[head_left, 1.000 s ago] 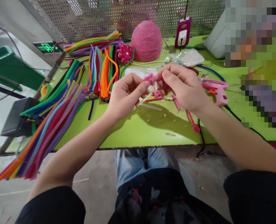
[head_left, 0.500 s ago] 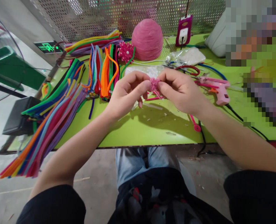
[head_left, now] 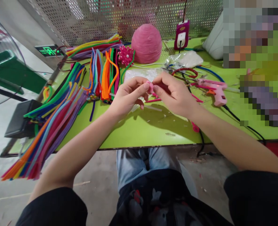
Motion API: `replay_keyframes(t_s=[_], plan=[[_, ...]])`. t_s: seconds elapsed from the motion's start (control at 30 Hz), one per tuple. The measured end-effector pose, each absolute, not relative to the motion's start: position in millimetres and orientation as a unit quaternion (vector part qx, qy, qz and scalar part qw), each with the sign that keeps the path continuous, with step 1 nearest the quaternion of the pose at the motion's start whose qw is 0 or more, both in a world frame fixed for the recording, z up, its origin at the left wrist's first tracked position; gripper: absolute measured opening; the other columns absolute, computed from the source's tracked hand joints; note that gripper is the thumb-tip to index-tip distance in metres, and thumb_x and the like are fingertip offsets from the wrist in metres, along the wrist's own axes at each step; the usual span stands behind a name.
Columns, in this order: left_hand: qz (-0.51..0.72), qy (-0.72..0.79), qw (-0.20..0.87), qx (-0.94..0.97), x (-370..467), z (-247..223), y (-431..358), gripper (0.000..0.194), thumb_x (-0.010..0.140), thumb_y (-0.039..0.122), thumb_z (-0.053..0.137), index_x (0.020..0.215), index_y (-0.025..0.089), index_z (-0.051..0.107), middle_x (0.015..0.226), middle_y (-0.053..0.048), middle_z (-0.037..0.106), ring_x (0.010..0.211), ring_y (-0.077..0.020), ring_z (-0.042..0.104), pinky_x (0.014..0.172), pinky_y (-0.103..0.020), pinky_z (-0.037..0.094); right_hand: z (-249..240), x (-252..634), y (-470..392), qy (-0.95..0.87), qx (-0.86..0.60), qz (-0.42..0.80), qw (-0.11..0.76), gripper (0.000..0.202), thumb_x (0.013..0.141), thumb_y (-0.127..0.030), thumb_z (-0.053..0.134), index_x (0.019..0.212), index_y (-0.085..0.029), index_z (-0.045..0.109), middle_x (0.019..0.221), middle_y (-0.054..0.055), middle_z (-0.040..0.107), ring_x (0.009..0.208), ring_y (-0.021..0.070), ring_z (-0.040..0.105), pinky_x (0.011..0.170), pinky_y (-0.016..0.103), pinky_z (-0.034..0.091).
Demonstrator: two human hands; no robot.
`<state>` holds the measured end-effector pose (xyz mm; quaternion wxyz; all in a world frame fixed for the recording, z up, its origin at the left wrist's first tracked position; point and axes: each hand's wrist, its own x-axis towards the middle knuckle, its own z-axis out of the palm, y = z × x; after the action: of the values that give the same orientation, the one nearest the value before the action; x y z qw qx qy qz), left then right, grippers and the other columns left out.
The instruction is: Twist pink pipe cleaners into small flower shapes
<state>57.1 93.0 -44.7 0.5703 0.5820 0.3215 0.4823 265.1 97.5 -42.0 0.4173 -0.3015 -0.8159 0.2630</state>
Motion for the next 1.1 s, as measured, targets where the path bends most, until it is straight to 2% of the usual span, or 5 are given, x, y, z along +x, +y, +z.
replay_keyframes(t_s=[0.17, 0.37, 0.53, 0.77, 1.1], plan=[[0.472, 0.353, 0.533, 0.608, 60, -41, 89, 0.054, 0.072, 0.057, 0.1, 0.104, 0.024, 0.074, 0.086, 0.001, 0.08, 0.074, -0.0138, 0.079, 0.056, -0.021, 0.065, -47, 267, 94, -0.857, -0.31, 0.047, 0.409, 0.016, 0.11, -0.03, 0.053, 0.099, -0.023, 0.064, 0.082, 0.002, 0.067, 0.07, 0.0176, 0.055, 0.068, 0.035, 0.035], [0.498, 0.325, 0.604, 0.531, 57, -43, 97, 0.049, 0.069, 0.043, 0.104, 0.099, 0.02, 0.071, 0.087, 0.003, 0.082, 0.072, -0.0097, 0.08, 0.064, -0.017, 0.068, -27, 304, 138, -0.815, -0.423, 0.112, 0.381, 0.038, 0.116, -0.037, 0.039, 0.106, -0.021, 0.072, 0.109, 0.011, 0.078, 0.096, 0.0225, 0.068, 0.087, 0.036, 0.05], [0.526, 0.285, 0.635, 0.49, 49, -40, 103, 0.05, 0.073, 0.031, 0.102, 0.111, 0.022, 0.07, 0.088, 0.004, 0.085, 0.073, -0.0097, 0.082, 0.067, -0.015, 0.069, -28, 333, 202, -0.735, -0.677, -0.011, 0.026, 0.028, 0.096, -0.032, 0.07, 0.109, -0.009, 0.078, 0.129, 0.028, 0.075, 0.128, 0.0458, 0.064, 0.107, 0.057, 0.046], [0.565, 0.286, 0.617, 0.467, 48, -36, 102, 0.024, 0.083, 0.007, 0.084, 0.095, 0.018, 0.066, 0.097, -0.001, 0.086, 0.077, -0.0084, 0.083, 0.077, -0.014, 0.07, -29, 318, 235, -0.725, -0.68, -0.03, -0.104, 0.04, 0.084, -0.039, 0.084, 0.104, -0.005, 0.081, 0.112, 0.026, 0.079, 0.116, 0.041, 0.071, 0.105, 0.054, 0.046], [0.588, 0.324, 0.605, 0.429, 41, -25, 110, 0.012, 0.096, 0.001, 0.071, 0.096, 0.013, 0.07, 0.09, 0.0, 0.085, 0.082, -0.008, 0.085, 0.074, -0.009, 0.068, 0, 307, 215, -0.746, -0.663, -0.059, 0.032, 0.032, 0.093, -0.022, 0.071, 0.115, -0.001, 0.083, 0.107, 0.025, 0.08, 0.102, 0.0382, 0.078, 0.083, 0.043, 0.056]])
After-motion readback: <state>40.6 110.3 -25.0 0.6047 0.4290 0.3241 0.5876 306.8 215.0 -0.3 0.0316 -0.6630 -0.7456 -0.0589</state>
